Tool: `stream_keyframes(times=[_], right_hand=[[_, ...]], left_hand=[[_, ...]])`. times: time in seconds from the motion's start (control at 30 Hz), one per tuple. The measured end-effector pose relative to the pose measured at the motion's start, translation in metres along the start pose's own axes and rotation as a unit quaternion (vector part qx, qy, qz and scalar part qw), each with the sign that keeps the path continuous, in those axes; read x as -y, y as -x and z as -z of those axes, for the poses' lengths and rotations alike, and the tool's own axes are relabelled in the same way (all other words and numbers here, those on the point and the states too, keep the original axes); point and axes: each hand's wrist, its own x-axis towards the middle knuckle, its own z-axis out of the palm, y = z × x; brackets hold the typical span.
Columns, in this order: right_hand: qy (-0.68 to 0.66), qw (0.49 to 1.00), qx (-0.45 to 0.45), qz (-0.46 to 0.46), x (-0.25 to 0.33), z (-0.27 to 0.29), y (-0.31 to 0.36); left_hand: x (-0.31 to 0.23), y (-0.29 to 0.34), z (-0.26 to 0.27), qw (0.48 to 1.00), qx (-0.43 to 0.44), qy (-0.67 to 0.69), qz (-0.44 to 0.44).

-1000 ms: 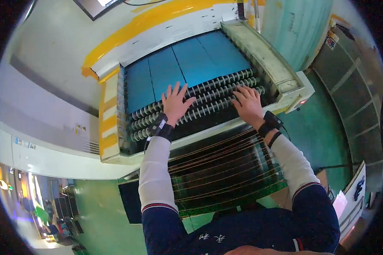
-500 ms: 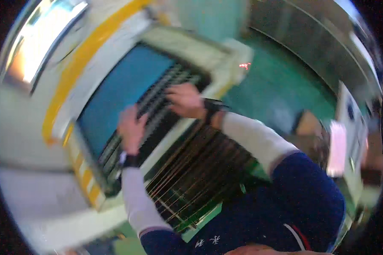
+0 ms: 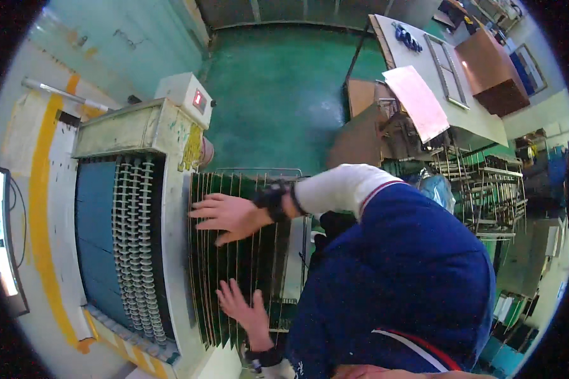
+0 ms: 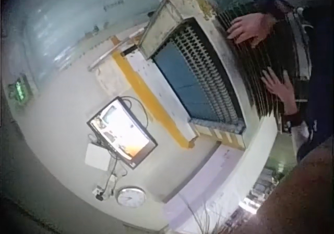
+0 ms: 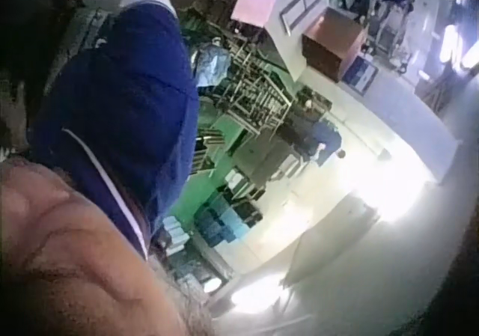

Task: Manually feeding and organizing thin metal sheets into a processing or sorting machine.

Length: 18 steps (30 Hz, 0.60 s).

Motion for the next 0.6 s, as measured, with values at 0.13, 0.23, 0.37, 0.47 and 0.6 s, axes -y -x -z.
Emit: stream_keyframes(times=[0.13, 0.23, 0.37, 0.47, 0.6], right_hand=[[0.038, 0.989, 0.106, -0.095, 0.021, 0.023, 0.086], [0.064, 0.987, 0.105, -0.104, 0.023, 0.02, 0.1], [0.066, 0.99, 0.08, -0.096, 0.014, 0.016, 0.091], [0.056, 0.991, 0.074, -0.092, 0.012, 0.019, 0.092], [0.04, 0.993, 0.064, -0.094, 0.007, 0.019, 0.096]], left_hand=[[-0.043, 0.024, -0.044, 0.997, -0.047, -0.053, 0.036], [-0.054, 0.018, -0.054, 0.993, -0.072, -0.062, 0.07], [-0.054, 0.009, -0.055, 0.989, -0.109, -0.053, 0.085], [-0.055, 0.011, -0.057, 0.989, -0.102, -0.084, 0.07], [-0.062, 0.008, -0.059, 0.986, -0.1, -0.11, 0.078]])
